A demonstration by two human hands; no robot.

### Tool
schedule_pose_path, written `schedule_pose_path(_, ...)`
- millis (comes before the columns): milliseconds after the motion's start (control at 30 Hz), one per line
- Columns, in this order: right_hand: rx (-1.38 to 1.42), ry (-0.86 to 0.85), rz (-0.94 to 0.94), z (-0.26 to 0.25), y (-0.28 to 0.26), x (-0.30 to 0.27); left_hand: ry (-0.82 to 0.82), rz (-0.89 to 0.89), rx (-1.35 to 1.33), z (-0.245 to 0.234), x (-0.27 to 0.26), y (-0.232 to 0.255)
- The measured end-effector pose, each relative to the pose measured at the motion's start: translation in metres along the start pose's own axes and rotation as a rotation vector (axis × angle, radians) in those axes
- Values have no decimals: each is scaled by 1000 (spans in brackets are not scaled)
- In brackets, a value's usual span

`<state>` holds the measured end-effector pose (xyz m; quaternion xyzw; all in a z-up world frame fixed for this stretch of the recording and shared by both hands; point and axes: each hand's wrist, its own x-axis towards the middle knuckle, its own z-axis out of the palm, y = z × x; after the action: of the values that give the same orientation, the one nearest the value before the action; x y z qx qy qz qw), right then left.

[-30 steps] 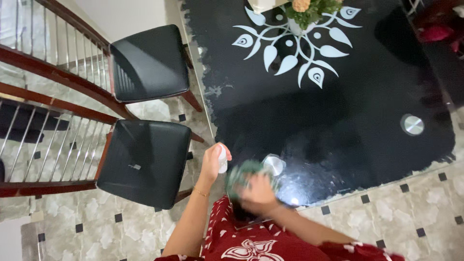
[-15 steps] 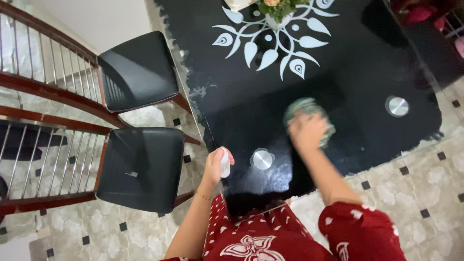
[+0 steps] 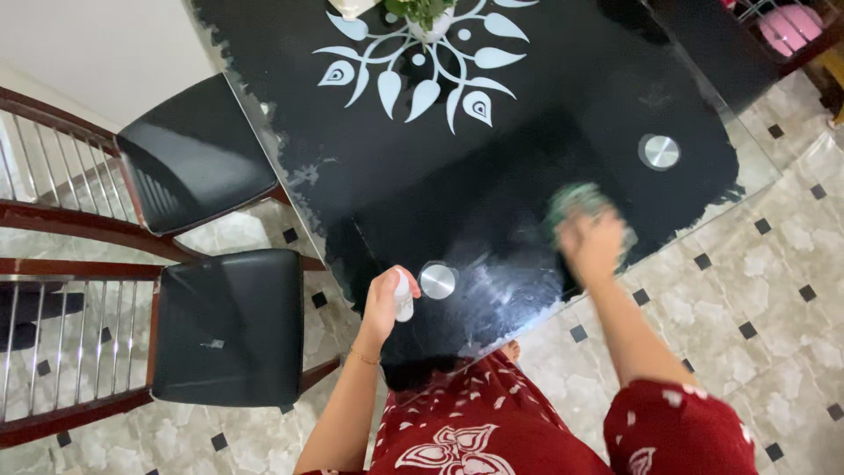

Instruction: The person cleans a black glass dining table using a spray bottle and a green cloth. They spray the surface and wipe it down, moving a flower vase and a tissue box aside to clean underneath them, then returning the items to their original positions.

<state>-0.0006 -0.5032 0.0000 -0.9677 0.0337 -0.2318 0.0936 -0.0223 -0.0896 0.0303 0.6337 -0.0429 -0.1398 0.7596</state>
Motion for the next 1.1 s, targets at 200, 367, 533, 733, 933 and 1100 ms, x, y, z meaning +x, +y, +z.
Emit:
schedule_pose_path(200,-203,21,205,-4,-55,9,0,-13,60,15,-16,-12)
schedule_pose_path(367,301,-417,-425,-58,-223,-91,20,-40,67,18,-7,-20)
schedule_pose_path(533,378,-737,-158,-24,-146,-75,17,-65,1,31,8,-9)
schedule_pose_path(733,-6,91,241,-3,120,11,31,-60,64,61,7,-14)
schedule_pose_path(933,-232,-136,270,12,11,9,97,-116,128,84,2,-22)
schedule_pose_path(1100,421,114,-508,-55,-122,-85,81,-13,137,94,14,-16)
